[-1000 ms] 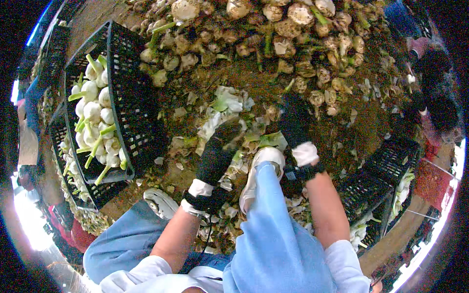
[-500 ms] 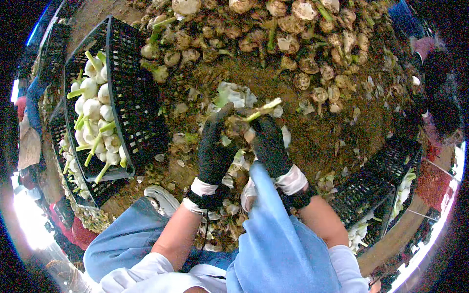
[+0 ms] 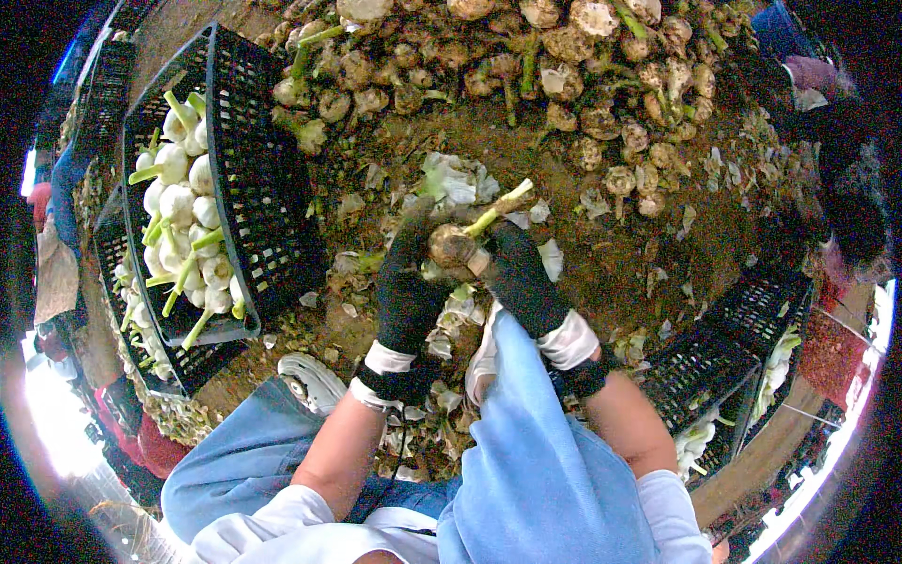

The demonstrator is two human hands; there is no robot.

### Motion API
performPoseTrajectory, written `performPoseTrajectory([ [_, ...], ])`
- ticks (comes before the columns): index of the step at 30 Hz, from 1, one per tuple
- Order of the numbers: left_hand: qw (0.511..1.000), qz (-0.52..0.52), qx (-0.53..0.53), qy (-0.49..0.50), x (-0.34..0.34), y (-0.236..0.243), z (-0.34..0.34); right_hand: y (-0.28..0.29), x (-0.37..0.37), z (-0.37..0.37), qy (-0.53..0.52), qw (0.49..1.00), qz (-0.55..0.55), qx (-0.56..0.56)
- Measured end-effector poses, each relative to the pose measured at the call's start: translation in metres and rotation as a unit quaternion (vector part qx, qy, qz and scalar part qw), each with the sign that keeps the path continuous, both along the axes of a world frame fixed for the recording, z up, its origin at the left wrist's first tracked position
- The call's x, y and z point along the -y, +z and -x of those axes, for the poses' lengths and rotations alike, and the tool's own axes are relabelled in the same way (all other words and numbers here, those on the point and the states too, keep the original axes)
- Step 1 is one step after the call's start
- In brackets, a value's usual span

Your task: Peeling and trimming roots from garlic bulbs by hand using a small knife.

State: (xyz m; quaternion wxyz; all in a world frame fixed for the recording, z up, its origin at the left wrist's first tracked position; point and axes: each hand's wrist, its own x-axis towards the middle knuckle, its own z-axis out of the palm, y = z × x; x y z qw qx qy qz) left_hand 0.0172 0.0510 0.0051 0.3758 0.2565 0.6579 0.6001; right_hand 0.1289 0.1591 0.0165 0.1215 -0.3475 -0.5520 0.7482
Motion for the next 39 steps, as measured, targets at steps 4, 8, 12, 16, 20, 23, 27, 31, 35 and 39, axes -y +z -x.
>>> performPoseTrajectory([
  [4, 0.995, 0.018, -0.1, -0.007, 0.001, 0.0, -0.004, 0.003, 0.006, 0.008, -0.05, 0.995, -0.075, 0.05],
  [8, 0.999, -0.013, 0.046, 0.024, 0.002, 0.0, -0.004, 0.006, 0.005, 0.003, -0.012, 0.977, -0.162, 0.141],
  [12, 0.996, 0.011, 0.082, 0.018, 0.008, 0.001, 0.007, -0.003, 0.005, -0.004, 0.014, 0.97, -0.201, 0.132],
  [16, 0.986, 0.097, -0.108, -0.081, 0.013, 0.002, 0.013, -0.011, 0.005, -0.006, 0.045, 0.926, -0.374, 0.039],
  [20, 0.994, 0.05, 0.032, -0.096, 0.017, 0.004, 0.012, -0.006, 0.003, -0.004, 0.057, 0.89, -0.432, 0.136],
  [23, 0.967, -0.006, 0.228, -0.11, 0.016, 0.003, 0.012, 0.001, 0.007, -0.001, 0.034, 0.962, -0.265, 0.063],
  [27, 0.986, 0.091, 0.129, -0.051, 0.01, -0.002, 0.011, 0.005, 0.01, -0.005, 0.063, 0.904, -0.414, 0.089],
  [31, 0.992, 0.088, 0.084, -0.042, 0.013, -0.002, 0.011, 0.001, 0.002, -0.011, 0.132, 0.854, -0.493, 0.102],
  [35, 0.985, 0.075, -0.064, -0.143, 0.018, 0.004, 0.022, -0.006, -0.013, -0.019, 0.155, 0.841, -0.516, 0.055],
  [39, 0.987, -0.007, 0.078, -0.143, 0.019, 0.011, 0.029, -0.019, -0.009, -0.019, 0.045, 0.907, -0.403, 0.113],
])
